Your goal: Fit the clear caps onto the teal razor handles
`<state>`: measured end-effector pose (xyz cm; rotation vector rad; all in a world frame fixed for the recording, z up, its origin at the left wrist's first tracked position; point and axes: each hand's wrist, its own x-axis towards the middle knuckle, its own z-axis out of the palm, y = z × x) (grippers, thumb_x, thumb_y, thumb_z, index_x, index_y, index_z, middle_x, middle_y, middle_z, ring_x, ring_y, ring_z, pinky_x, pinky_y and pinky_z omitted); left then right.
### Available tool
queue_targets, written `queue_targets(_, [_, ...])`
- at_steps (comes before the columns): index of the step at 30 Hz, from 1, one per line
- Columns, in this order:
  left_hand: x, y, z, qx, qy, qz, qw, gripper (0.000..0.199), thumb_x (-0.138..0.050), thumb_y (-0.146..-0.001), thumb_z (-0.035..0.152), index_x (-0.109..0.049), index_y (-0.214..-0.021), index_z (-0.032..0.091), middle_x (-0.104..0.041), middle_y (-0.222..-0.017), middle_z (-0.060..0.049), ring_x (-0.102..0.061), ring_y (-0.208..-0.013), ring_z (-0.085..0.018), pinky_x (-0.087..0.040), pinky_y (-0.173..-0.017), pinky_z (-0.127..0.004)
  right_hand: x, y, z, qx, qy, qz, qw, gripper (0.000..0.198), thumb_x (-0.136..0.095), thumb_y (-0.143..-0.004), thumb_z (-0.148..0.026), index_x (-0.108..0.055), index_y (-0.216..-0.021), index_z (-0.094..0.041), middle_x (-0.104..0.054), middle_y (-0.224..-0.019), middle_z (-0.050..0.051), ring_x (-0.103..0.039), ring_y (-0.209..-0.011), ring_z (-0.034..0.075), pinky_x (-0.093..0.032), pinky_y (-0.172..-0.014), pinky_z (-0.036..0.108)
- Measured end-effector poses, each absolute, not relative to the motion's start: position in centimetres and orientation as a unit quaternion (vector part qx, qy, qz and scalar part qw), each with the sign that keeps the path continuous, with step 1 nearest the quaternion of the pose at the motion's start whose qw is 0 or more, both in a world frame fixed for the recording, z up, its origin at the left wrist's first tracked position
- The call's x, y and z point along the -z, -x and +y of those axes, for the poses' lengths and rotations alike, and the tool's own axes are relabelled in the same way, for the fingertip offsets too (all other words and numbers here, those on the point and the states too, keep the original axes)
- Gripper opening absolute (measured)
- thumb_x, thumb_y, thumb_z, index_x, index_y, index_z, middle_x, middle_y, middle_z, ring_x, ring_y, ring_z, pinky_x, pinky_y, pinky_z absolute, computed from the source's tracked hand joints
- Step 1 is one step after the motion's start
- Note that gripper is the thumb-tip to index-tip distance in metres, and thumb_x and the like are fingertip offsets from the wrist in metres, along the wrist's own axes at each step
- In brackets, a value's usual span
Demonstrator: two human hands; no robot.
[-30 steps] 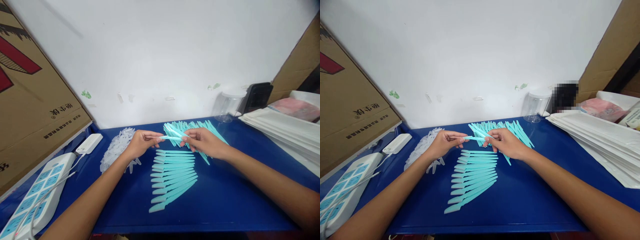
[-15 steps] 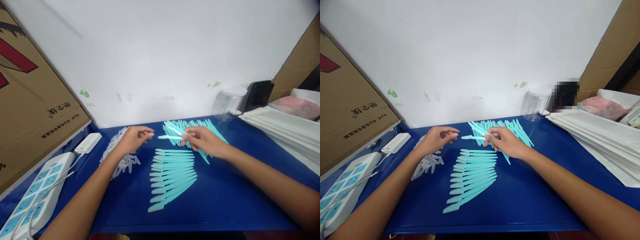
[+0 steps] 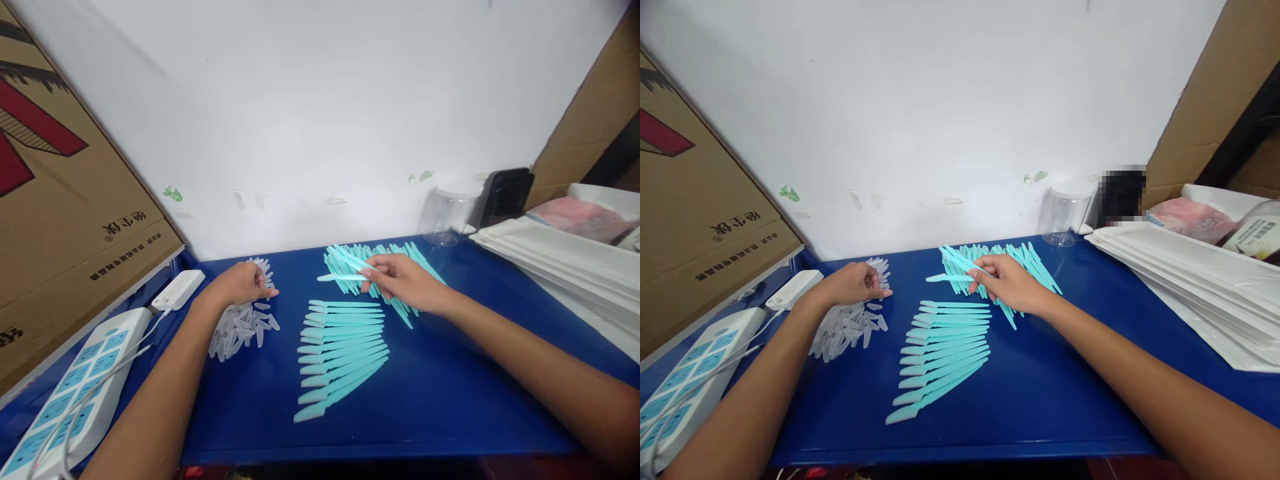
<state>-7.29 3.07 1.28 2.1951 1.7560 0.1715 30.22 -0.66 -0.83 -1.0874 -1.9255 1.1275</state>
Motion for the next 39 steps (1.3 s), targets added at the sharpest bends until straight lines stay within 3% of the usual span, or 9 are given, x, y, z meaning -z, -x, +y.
queue_targets(3, [-1.2,7.1,3.0,-0.031,-0.771,0.610,0.179,0.047,-0.076,-0.068,0.065,-0.066,-0.057,0.021,-0.067,-0.058,-0.004,-0.056,-0.054,-0.018,-0.034,-0.049,-0.027,0.8,-30.2,-0.7,-0.435,0.412,-0.732,0.325,0.040,-0.060,-0.093,-0.059,-0.067,-0.091,-0.019,-0.077,-0.090,0.007,-0.051,-0.054,0.011,-0.040,-0.050,0.027])
queue_targets(6, [-0.8,6.8,3.0,-0.039,-0.786,0.583,0.202,0.046,-0.073,-0.074,0.066,-0.070,-0.066,0.020,-0.067,-0.062,-0.003,-0.055,-0.055,-0.017,-0.036,-0.050,-0.027,1.0,-30.2,-0.7,-0.444,0.411,-0.729,0.319,0.039,-0.061,-0.092,-0.058,-0.067,-0.093,-0.019,-0.077,-0.092,0.007,-0.052,-0.055,0.011,-0.041,-0.050,0.026])
queue_targets(12, [-0.9,4.5,2.4,-0.131,-0.811,0.519,0.234,0.042,-0.071,-0.081,0.060,-0.072,-0.085,0.019,-0.074,-0.079,-0.007,-0.065,-0.069,-0.019,-0.047,-0.059,-0.027,0.9,-30.3,-0.7,-0.416,0.421,-0.746,0.305,0.043,-0.057,-0.094,-0.059,-0.070,-0.088,-0.019,-0.075,-0.085,0.007,-0.052,-0.056,0.012,-0.041,-0.051,0.027])
queue_targets(17, [-1.5,2.5,1.6,-0.227,-0.783,0.467,0.343,0.039,-0.066,-0.090,0.055,-0.072,-0.099,0.018,-0.076,-0.090,-0.009,-0.068,-0.072,-0.017,-0.055,-0.068,-0.029,0.7,-30.3,-0.8,-0.392,0.425,-0.762,0.292,0.046,-0.057,-0.094,-0.061,-0.070,-0.077,-0.020,-0.071,-0.076,0.004,-0.052,-0.054,0.012,-0.040,-0.050,0.027])
queue_targets(28, [-1.7,1.1,1.1,-0.306,-0.733,0.460,0.398,0.043,-0.073,-0.086,0.052,-0.077,-0.106,0.014,-0.078,-0.094,-0.012,-0.064,-0.070,-0.015,-0.054,-0.065,-0.027,0.8,-30.3,-0.9,-0.398,0.403,-0.775,0.281,0.042,-0.058,-0.095,-0.059,-0.077,-0.090,-0.021,-0.069,-0.075,0.003,-0.048,-0.056,0.013,-0.036,-0.051,0.027])
queue_targets(39, [-0.9,0.4,1.0,-0.318,-0.720,0.441,0.430,0.037,-0.079,-0.082,0.048,-0.080,-0.101,0.016,-0.080,-0.091,-0.011,-0.067,-0.064,-0.015,-0.057,-0.063,-0.028,0.3,-30.0,-1.4,-0.398,0.376,-0.791,0.273,0.049,-0.057,-0.094,-0.061,-0.070,-0.071,-0.020,-0.063,-0.069,0.002,-0.042,-0.055,0.012,-0.032,-0.053,0.028])
